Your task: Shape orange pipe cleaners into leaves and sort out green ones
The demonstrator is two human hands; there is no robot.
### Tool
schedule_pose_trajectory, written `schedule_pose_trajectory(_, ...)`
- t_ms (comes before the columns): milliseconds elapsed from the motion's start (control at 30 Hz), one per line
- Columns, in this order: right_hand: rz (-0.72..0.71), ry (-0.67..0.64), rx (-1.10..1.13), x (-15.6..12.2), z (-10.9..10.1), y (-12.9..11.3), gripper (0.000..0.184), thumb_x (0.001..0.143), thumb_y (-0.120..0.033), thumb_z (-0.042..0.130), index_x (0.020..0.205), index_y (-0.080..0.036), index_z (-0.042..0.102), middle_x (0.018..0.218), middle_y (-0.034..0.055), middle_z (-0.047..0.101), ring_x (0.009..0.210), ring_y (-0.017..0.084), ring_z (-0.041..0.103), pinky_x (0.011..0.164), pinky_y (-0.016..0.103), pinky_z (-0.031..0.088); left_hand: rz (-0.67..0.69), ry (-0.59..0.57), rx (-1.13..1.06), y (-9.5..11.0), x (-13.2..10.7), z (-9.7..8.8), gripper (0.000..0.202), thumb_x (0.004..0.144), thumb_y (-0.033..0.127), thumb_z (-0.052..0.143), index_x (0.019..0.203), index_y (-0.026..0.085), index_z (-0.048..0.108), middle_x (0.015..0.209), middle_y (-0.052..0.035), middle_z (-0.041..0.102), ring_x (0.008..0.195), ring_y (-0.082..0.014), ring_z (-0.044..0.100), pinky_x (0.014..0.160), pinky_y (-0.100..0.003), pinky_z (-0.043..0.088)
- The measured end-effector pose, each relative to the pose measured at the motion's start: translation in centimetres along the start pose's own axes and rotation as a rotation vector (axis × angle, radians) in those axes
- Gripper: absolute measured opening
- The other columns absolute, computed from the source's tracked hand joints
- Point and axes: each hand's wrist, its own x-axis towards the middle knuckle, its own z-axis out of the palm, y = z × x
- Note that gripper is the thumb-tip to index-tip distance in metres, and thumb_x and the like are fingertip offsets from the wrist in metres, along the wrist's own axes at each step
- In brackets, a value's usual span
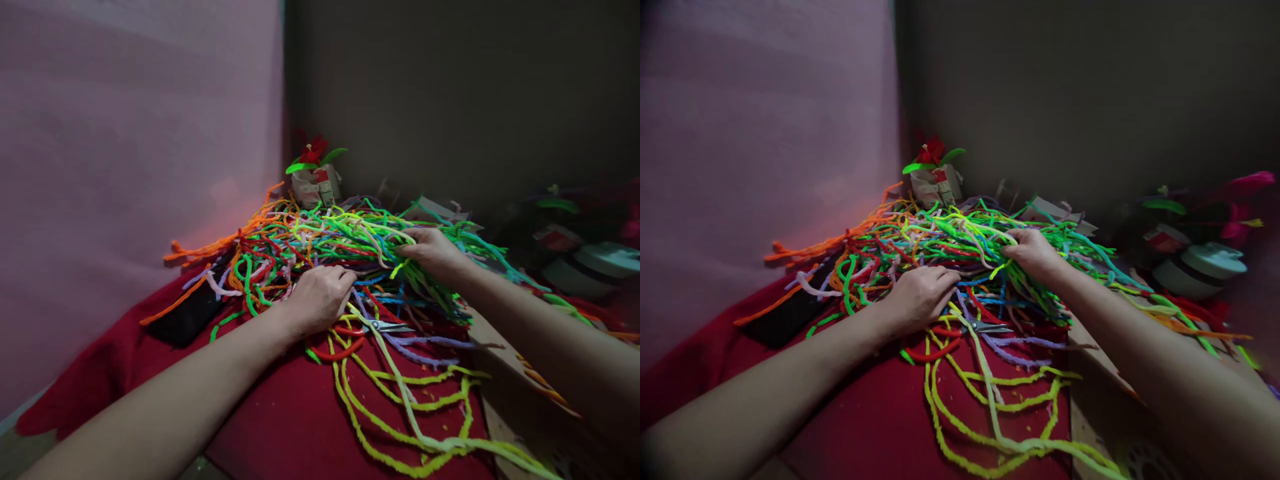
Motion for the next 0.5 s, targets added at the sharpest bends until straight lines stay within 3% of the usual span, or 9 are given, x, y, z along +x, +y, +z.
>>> schedule_pose_trajectory(133, -0.098, -0.028, -0.132, -0.7, 0.6, 0.0, 0.017, 0.066, -0.025, 0.053, 0.075, -0.015, 0.061, 0.059, -0.0031, 0.054, 0.052, 0.011, 0.046, 0.049, 0.022, 0.034, 0.022, 0.164, -0.028, 0.6, 0.0, -0.7, 0.030, 0.088, 0.020, 0.037, 0.112, 0.013, 0.052, 0.097, -0.0100, 0.058, 0.086, -0.0179, 0.057, 0.075, -0.032, 0.050)
schedule_pose_trajectory(233, -0.288, -0.111, -0.328, -1.8, 1.8, 0.3, 0.014, 0.070, -0.021, 0.049, 0.074, -0.015, 0.060, 0.066, -0.0004, 0.055, 0.060, 0.013, 0.049, 0.057, 0.024, 0.039, 0.050, 0.226, -0.068, 1.3, 0.2, -1.0, 0.036, 0.088, 0.019, 0.037, 0.123, 0.014, 0.045, 0.117, -0.0127, 0.050, 0.102, -0.0195, 0.053, 0.085, -0.033, 0.048)
schedule_pose_trajectory(367, -0.523, -0.182, -0.526, -3.5, 2.9, 0.1, 0.019, 0.074, -0.017, 0.047, 0.084, -0.014, 0.063, 0.084, 0.0079, 0.058, 0.075, 0.018, 0.055, 0.070, 0.029, 0.042, -0.034, 0.111, -0.058, 1.8, 0.5, -0.7, 0.046, 0.087, 0.024, 0.041, 0.131, 0.016, 0.033, 0.131, -0.0134, 0.040, 0.107, -0.0202, 0.052, 0.086, -0.032, 0.048)
schedule_pose_trajectory(500, -0.494, -0.404, -0.518, -4.1, 1.8, -1.9, 0.025, 0.076, -0.027, 0.053, 0.095, -0.016, 0.066, 0.091, 0.0084, 0.060, 0.080, 0.019, 0.058, 0.074, 0.030, 0.044, -0.080, -0.084, 0.021, 1.7, 0.5, -0.5, 0.027, 0.089, 0.026, 0.037, 0.109, 0.014, 0.050, 0.097, -0.0080, 0.056, 0.085, -0.0191, 0.059, 0.069, -0.031, 0.052)
